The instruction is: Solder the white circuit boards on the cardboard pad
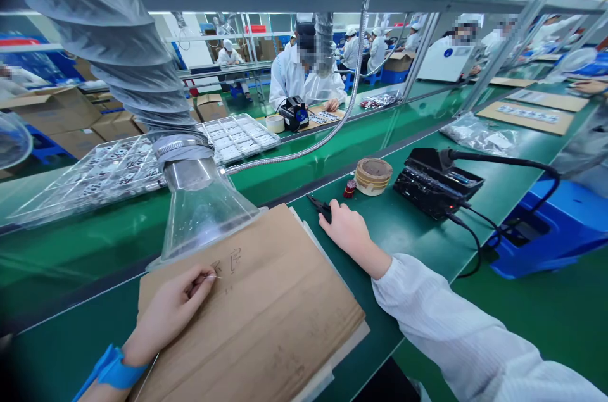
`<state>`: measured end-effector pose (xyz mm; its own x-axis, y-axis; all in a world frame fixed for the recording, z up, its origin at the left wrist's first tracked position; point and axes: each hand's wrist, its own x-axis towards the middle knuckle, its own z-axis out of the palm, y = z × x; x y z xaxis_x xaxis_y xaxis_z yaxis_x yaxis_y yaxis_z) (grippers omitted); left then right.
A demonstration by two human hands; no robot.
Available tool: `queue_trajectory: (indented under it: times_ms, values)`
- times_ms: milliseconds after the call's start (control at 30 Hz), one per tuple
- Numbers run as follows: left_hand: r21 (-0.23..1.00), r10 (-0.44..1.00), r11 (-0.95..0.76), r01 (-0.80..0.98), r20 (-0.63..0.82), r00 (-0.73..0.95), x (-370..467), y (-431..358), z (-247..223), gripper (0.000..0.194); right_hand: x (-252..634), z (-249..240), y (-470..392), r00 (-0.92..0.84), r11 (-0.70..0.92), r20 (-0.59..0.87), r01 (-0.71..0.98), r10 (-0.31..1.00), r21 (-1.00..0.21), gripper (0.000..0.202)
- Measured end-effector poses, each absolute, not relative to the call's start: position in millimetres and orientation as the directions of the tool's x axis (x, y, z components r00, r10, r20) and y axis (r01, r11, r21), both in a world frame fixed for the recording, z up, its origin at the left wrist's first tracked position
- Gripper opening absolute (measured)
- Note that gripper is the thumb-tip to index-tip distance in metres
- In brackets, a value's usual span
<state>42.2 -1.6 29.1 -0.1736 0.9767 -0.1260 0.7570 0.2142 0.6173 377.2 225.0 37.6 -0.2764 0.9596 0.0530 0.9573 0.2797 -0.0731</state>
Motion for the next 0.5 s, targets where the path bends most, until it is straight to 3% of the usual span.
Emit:
queue_trajectory:
  times_ms: [500]
  values:
    - [0.613,0.977,0.211,0.761,-0.110,-0.182,43.2,-2.2,31.7,0.050,384.2,38.4,230.7,-0.248,0.253,0.051,0.928,0.967,-0.274,0.042]
